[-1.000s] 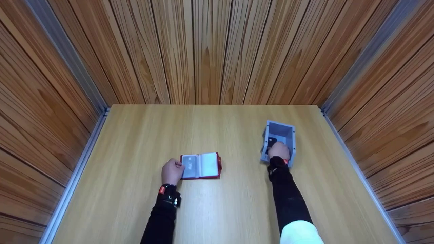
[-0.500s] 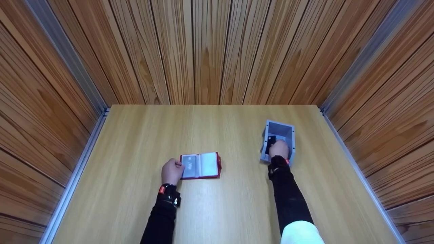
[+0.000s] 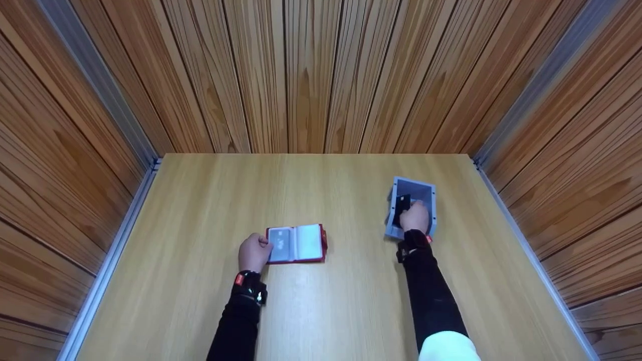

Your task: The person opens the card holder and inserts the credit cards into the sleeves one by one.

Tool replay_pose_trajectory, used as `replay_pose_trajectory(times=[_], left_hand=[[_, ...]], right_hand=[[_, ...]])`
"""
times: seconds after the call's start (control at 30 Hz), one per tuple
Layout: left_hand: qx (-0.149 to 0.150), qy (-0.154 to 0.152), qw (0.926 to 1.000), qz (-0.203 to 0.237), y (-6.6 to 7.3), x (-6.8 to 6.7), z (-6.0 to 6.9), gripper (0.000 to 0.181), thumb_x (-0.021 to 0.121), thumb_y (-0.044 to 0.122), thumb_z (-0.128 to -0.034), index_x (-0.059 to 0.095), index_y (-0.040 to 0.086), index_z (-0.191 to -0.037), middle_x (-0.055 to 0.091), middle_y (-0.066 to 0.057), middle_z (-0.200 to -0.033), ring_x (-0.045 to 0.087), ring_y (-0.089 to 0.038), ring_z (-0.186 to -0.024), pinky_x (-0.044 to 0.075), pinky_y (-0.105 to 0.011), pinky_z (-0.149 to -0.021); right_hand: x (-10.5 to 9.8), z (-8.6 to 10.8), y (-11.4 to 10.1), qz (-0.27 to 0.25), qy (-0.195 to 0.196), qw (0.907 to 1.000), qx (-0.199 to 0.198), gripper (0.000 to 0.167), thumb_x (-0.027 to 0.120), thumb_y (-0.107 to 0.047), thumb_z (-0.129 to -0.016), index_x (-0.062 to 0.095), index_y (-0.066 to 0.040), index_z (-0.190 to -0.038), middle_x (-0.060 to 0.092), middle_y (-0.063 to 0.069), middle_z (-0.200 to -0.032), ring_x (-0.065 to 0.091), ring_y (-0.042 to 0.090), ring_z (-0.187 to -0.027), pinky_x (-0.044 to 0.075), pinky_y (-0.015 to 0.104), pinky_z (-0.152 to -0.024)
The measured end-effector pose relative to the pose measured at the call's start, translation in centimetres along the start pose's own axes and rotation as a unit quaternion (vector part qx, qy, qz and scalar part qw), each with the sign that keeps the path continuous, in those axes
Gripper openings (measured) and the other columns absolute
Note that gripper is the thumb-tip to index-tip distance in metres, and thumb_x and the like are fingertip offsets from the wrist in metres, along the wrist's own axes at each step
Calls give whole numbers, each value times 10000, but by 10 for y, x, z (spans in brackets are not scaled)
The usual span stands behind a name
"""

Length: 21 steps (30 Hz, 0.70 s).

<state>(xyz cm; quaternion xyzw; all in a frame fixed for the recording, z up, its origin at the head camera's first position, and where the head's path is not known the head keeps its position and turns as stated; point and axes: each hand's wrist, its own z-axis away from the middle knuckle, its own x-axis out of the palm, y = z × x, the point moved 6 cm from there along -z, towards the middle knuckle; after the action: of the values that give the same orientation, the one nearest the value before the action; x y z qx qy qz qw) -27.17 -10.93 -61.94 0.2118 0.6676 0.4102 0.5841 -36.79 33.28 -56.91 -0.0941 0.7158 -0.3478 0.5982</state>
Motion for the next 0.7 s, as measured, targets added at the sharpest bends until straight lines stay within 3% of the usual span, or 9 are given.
replay_pose_trajectory(times=[0.37, 0.7], left_hand=[[-179, -140, 9997, 46, 0, 1, 1, 96, 709, 38, -835, 620, 14, -861, 639, -82, -807, 601, -257, -786, 470, -392, -725], [-201, -185, 9996, -10, -1, 2, 0, 97, 707, 40, -842, 614, 18, -858, 646, -89, -815, 608, -261, -793, 477, -399, -732]], right_hand=[[-23, 3, -2, -620, 457, 9970, -57, 356, 568, -23, -925, 522, 113, -1250, 578, 329, -1165, 533, 456, -1135, 401, 527, -973], [-45, 14, -29, -1151, 722, 9902, -317, 371, 545, -18, -956, 503, 84, -1310, 559, 229, -1077, 542, 368, -1018, 424, 482, -924]])
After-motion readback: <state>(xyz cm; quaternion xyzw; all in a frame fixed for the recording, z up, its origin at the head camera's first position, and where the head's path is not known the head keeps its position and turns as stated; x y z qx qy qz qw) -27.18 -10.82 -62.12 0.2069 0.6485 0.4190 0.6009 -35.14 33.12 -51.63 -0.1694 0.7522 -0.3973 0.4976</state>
